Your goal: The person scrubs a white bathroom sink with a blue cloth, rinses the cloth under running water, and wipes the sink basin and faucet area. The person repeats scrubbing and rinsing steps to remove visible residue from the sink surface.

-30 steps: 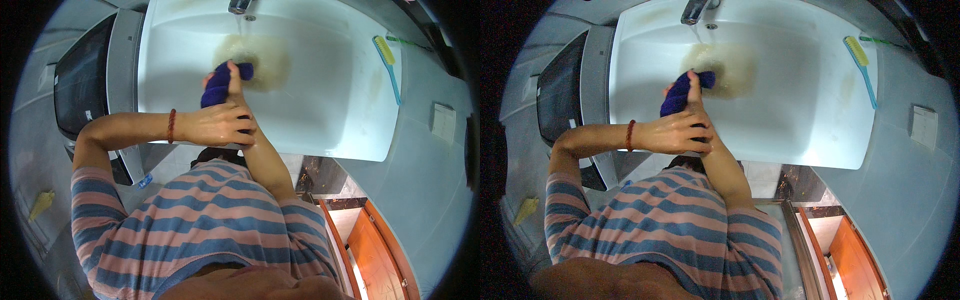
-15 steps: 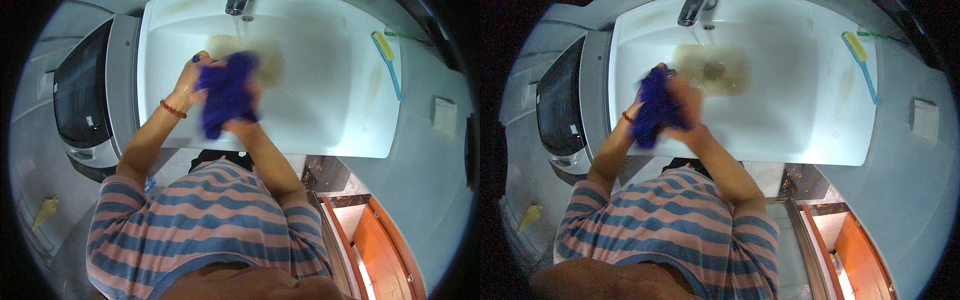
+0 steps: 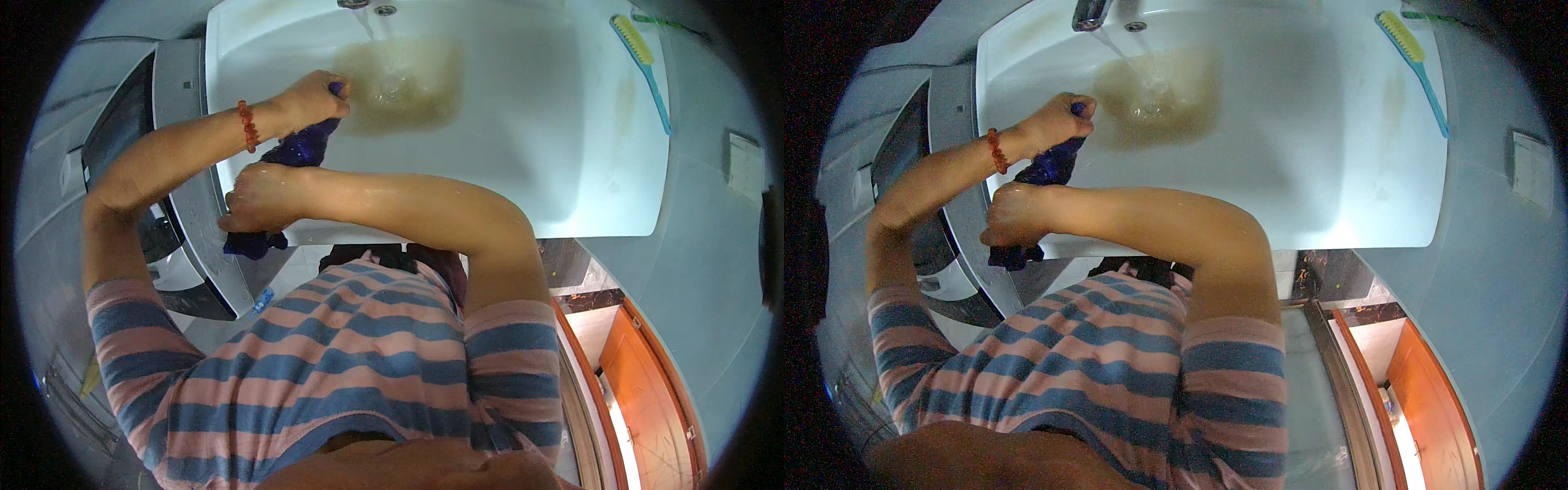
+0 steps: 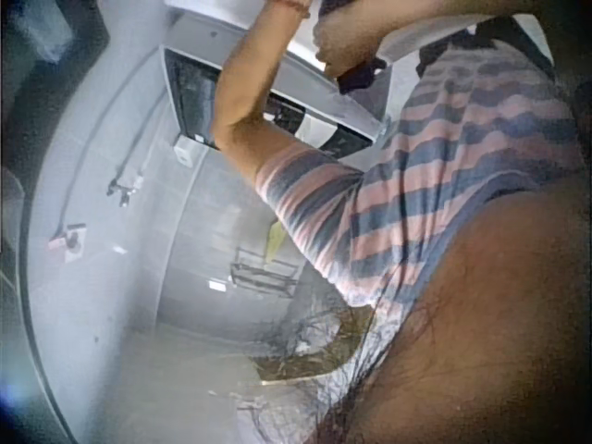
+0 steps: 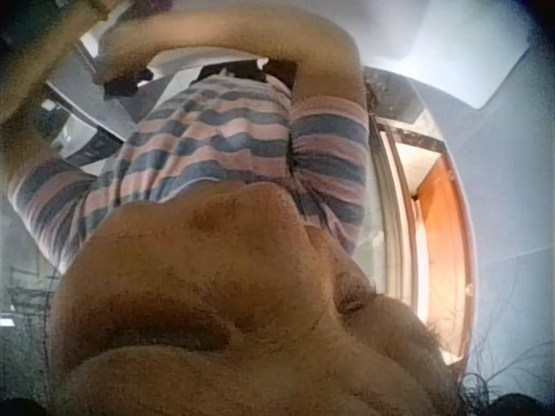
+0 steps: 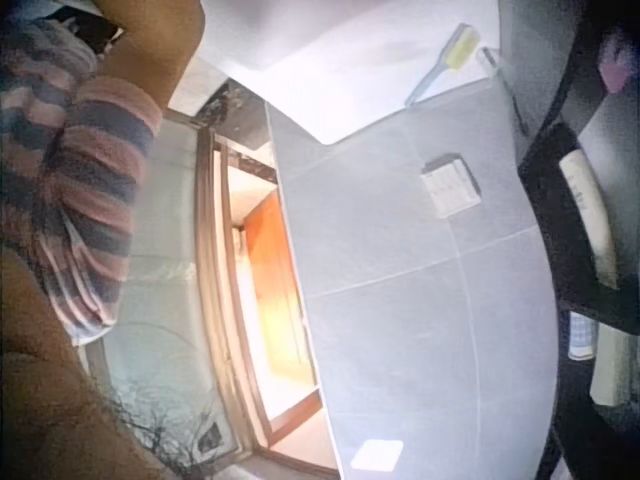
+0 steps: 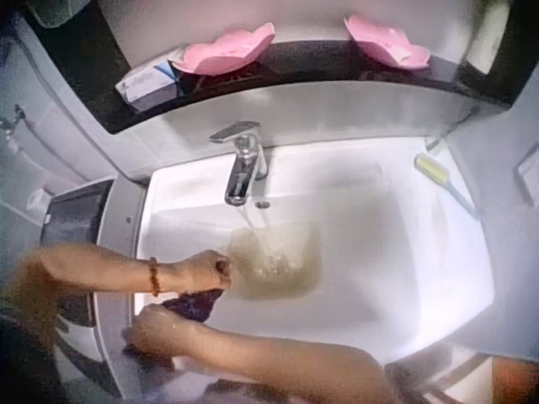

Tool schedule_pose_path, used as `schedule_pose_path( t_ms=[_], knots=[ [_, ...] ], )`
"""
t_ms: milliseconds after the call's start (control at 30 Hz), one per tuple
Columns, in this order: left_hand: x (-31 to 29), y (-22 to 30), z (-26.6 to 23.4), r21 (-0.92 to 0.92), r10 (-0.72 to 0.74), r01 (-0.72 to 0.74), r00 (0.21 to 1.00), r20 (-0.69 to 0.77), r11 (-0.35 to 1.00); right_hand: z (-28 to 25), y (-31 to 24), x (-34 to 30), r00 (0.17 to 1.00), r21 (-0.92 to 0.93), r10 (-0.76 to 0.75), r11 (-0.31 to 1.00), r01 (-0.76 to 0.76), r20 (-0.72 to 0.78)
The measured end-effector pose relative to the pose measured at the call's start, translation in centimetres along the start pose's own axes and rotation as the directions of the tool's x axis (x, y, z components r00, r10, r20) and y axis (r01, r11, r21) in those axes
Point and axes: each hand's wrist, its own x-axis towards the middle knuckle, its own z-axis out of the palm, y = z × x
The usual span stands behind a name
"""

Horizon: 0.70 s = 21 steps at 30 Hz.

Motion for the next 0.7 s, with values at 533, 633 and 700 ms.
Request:
schedule_pose_path(
  t_ms=[533, 633, 700],
  knots=[
    [-5.8, 2.3, 5.5, -0.727, 0.581, -0.220, 0.761, 0.290, 0.650, -4.9, -10.3, -15.9, 0.396, 0.442, 0.506, 0.862, -0.248, -0.766],
    [-8.8, 9.3, 12.4, -0.576, 0.415, -0.092, 0.786, 0.459, 0.812, -7.8, -17.0, -22.1, -0.164, 0.703, 0.749, 0.661, 0.264, -0.642],
    [-9.7, 11.8, 18.6, -0.590, 0.570, -0.281, 0.724, 0.388, 0.757, -10.7, -21.7, -24.4, -0.375, 0.444, 0.793, 0.588, 0.677, -0.480]
  ],
)
